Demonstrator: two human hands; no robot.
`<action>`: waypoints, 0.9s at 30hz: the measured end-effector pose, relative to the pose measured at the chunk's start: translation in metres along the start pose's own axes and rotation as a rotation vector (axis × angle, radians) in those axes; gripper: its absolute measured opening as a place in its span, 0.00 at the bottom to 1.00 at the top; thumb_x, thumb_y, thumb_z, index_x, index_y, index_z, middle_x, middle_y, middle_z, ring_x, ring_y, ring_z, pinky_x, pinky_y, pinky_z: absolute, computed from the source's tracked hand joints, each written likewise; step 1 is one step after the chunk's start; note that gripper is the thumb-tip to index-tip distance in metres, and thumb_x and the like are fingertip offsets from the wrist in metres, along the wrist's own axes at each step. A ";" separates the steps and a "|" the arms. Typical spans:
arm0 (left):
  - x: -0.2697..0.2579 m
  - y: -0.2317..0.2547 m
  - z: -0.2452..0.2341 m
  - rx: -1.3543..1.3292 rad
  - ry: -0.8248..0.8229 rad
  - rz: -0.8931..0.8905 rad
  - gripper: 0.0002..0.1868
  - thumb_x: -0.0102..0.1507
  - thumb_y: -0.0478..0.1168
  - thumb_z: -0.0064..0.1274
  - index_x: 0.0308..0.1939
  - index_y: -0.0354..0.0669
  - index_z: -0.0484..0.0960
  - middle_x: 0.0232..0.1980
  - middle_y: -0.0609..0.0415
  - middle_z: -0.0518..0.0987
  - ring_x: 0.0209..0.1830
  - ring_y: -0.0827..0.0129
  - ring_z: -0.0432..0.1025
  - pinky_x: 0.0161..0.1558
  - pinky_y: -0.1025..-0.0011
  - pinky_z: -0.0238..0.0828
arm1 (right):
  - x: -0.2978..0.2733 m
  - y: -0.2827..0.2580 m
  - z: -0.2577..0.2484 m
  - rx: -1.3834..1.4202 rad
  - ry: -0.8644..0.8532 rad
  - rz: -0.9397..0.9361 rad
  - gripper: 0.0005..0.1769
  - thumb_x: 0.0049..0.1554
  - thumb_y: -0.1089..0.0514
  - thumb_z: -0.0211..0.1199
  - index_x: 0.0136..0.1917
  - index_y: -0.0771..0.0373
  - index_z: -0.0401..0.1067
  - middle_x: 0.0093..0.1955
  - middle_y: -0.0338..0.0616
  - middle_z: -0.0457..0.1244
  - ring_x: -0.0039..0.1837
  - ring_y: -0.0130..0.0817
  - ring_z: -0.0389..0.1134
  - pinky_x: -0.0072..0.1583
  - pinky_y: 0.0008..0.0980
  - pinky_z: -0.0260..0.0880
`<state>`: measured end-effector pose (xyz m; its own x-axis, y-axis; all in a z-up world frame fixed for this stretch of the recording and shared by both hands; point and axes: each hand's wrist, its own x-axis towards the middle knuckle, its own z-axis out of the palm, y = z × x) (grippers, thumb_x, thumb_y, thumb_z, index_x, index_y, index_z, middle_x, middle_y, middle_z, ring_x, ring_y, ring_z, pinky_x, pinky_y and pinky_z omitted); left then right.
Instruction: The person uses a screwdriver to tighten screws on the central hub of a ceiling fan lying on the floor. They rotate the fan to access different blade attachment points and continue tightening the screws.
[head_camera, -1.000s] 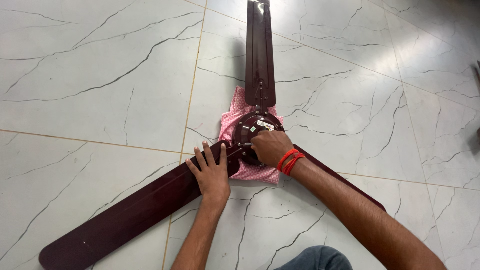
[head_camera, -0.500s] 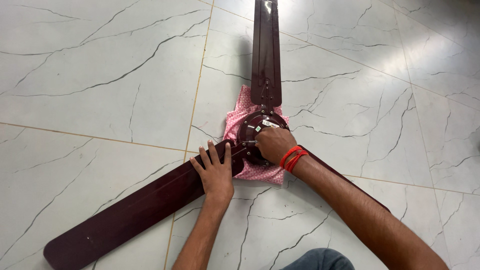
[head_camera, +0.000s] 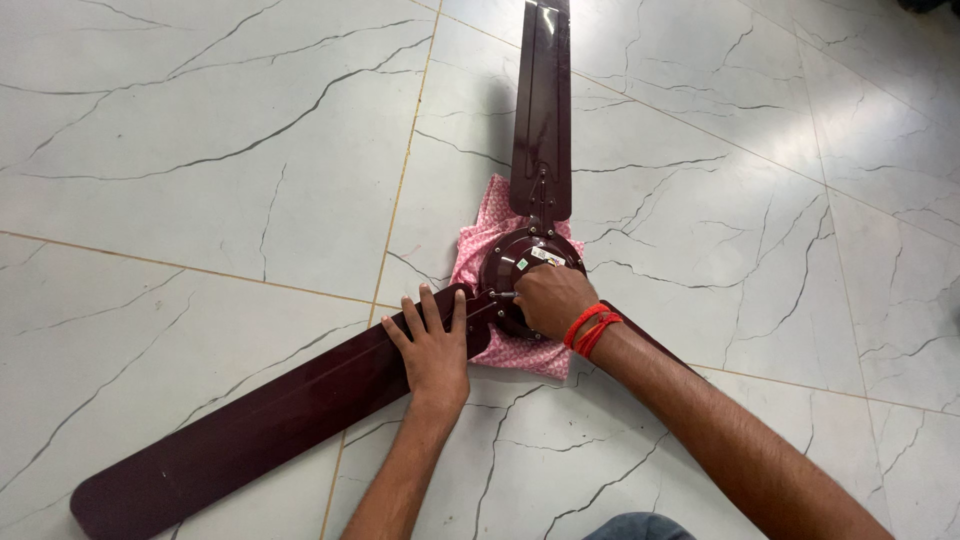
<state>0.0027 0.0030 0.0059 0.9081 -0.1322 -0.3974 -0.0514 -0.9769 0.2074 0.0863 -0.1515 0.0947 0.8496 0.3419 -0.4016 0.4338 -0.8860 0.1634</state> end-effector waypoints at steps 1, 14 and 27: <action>-0.001 0.000 0.000 0.016 0.016 -0.004 0.66 0.51 0.43 0.70 0.82 0.57 0.37 0.82 0.29 0.37 0.79 0.32 0.39 0.69 0.25 0.35 | 0.000 0.000 0.001 0.003 -0.023 0.015 0.14 0.59 0.52 0.62 0.40 0.62 0.79 0.39 0.49 0.70 0.42 0.47 0.73 0.46 0.46 0.75; -0.001 0.004 0.002 0.033 0.065 -0.013 0.64 0.52 0.44 0.69 0.82 0.56 0.39 0.81 0.30 0.40 0.79 0.30 0.41 0.68 0.25 0.37 | 0.033 0.011 0.004 0.312 -0.233 0.207 0.17 0.61 0.49 0.58 0.44 0.63 0.82 0.43 0.55 0.72 0.48 0.50 0.75 0.55 0.47 0.75; -0.001 0.003 0.005 -0.015 0.103 -0.020 0.62 0.52 0.41 0.68 0.82 0.58 0.42 0.81 0.31 0.41 0.79 0.31 0.41 0.69 0.25 0.37 | 0.063 -0.008 -0.012 -0.100 -0.357 0.049 0.14 0.57 0.53 0.62 0.49 0.66 0.79 0.49 0.58 0.71 0.53 0.52 0.74 0.56 0.47 0.75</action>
<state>-0.0004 -0.0008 0.0020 0.9469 -0.0936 -0.3076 -0.0269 -0.9764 0.2144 0.1400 -0.1186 0.0789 0.7198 0.1536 -0.6770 0.4372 -0.8578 0.2702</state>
